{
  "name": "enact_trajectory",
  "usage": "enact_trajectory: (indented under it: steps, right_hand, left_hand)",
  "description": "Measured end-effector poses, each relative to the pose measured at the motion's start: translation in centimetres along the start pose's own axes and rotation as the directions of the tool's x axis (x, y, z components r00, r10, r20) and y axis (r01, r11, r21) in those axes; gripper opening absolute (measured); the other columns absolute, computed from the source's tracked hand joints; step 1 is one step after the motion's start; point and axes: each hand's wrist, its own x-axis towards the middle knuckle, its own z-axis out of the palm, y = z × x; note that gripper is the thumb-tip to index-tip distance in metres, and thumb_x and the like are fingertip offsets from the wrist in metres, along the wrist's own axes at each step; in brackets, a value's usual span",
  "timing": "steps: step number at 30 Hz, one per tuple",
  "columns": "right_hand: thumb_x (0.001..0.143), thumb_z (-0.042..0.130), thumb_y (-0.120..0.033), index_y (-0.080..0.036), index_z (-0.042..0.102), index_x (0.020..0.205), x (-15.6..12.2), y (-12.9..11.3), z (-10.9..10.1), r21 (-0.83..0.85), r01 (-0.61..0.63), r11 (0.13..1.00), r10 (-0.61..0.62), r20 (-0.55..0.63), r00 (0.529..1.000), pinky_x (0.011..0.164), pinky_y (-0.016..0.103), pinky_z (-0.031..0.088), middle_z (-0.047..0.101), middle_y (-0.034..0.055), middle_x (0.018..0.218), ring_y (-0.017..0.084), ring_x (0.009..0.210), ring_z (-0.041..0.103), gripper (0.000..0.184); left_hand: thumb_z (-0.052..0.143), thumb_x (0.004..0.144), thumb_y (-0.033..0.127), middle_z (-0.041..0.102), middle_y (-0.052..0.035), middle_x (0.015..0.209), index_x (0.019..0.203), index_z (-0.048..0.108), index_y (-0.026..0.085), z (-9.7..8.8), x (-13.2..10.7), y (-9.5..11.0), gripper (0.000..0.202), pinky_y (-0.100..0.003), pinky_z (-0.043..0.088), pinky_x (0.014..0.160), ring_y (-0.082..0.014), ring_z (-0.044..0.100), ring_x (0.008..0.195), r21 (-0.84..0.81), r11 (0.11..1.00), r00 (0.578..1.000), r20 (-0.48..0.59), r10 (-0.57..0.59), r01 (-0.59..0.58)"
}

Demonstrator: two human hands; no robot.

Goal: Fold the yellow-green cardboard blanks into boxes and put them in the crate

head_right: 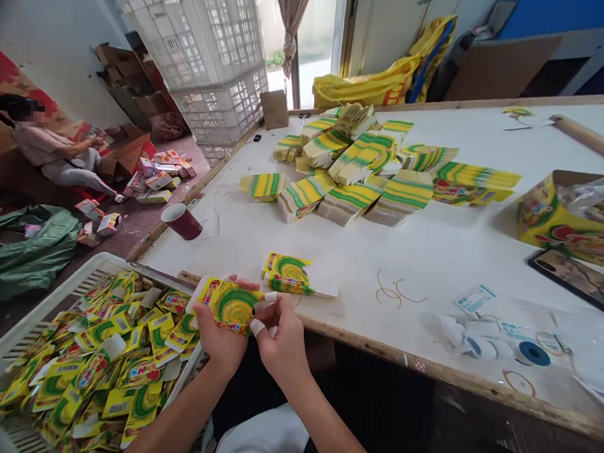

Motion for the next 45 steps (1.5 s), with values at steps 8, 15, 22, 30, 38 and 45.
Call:
enact_trajectory:
  steps: [8, 15, 22, 30, 38, 45]
  right_hand:
    - [0.071, 0.066, -0.024, -0.024, 0.045, 0.111, -1.3, -0.8, 0.5, 0.302, -0.18, 0.936, 0.109, 0.235, 0.966, 0.069, 0.025, 0.048, 0.055, -0.0016, 0.085, 0.012, 0.074, 0.055, 0.045]
    - [0.072, 0.066, -0.025, -0.022, 0.055, 0.1, -2.0, -1.0, 0.5, 0.15, -0.219, 0.964, 0.165, 0.309, 0.937, 0.061, 0.022, 0.043, 0.054, -0.0026, 0.081, 0.011, 0.069, 0.046, 0.03]
    - [0.08, 0.064, -0.034, -0.02, 0.062, 0.098, -0.7, -0.1, -1.1, 0.148, -0.069, 0.987, 0.049, 0.132, 0.99, 0.075, 0.03, 0.05, 0.066, 0.003, 0.089, 0.016, 0.079, 0.059, 0.024]
    - [0.088, 0.054, -0.024, -0.019, 0.068, 0.084, 0.2, -0.2, -4.5, -0.182, 0.197, 0.963, -0.186, 0.073, 0.98, 0.063, 0.026, 0.049, 0.066, 0.0022, 0.076, 0.015, 0.071, 0.059, 0.015]
    - [0.092, 0.052, -0.014, -0.028, 0.067, 0.099, 0.1, -3.5, -5.7, -0.522, 0.72, 0.457, -0.59, 0.428, 0.685, 0.115, 0.04, 0.022, 0.072, -0.0036, 0.098, 0.015, 0.105, 0.057, 0.021]
    - [0.088, 0.055, -0.049, -0.021, 0.039, 0.143, -0.8, -1.8, -4.5, -0.079, 0.087, 0.993, -0.082, 0.064, 0.995, 0.112, 0.05, 0.035, 0.046, 0.0139, 0.144, 0.03, 0.136, 0.04, 0.064]
  left_hand:
    - [0.061, 0.076, 0.066, 0.058, -0.0006, 0.075, 0.091, 0.061, 0.021, 0.1, -0.5, 1.0, 0.047, -0.029, 0.055, 0.072, -0.0163, 0.059, 0.072, -0.083, 0.992, 0.995, -0.021, -0.097, 0.095]
    - [0.07, 0.07, 0.065, 0.049, 0.0045, 0.067, 0.08, 0.055, 0.021, -0.9, -0.6, 0.9, 0.047, -0.018, 0.049, 0.061, -0.0094, 0.049, 0.062, 0.066, 0.991, 0.983, -0.145, -0.11, 0.12]
    - [0.075, 0.064, 0.065, 0.069, -0.0036, 0.099, 0.103, 0.068, 0.023, -1.6, -1.3, 0.5, 0.058, -0.027, 0.054, 0.083, -0.0173, 0.064, 0.091, 0.185, 0.973, 0.99, -0.043, -0.135, 0.141]
    - [0.079, 0.069, 0.05, 0.075, -0.0098, 0.093, 0.094, 0.075, 0.016, -3.1, 0.8, 3.0, 0.042, -0.035, 0.056, 0.082, -0.0253, 0.069, 0.09, 0.38, 0.914, 0.976, 0.104, -0.193, 0.14]
    - [0.086, 0.058, 0.035, 0.06, -0.0122, 0.13, 0.135, 0.046, 0.021, -0.8, 1.1, 6.7, 0.088, -0.046, 0.046, 0.101, -0.0315, 0.057, 0.118, 0.872, 0.463, 0.734, 0.42, -0.534, -0.161]
    - [0.069, 0.071, 0.028, 0.066, -0.0114, 0.109, 0.13, 0.031, 0.018, -1.1, -2.0, 3.1, 0.071, -0.04, 0.055, 0.081, -0.0259, 0.066, 0.096, 0.906, 0.249, 0.833, 0.416, -0.365, -0.344]
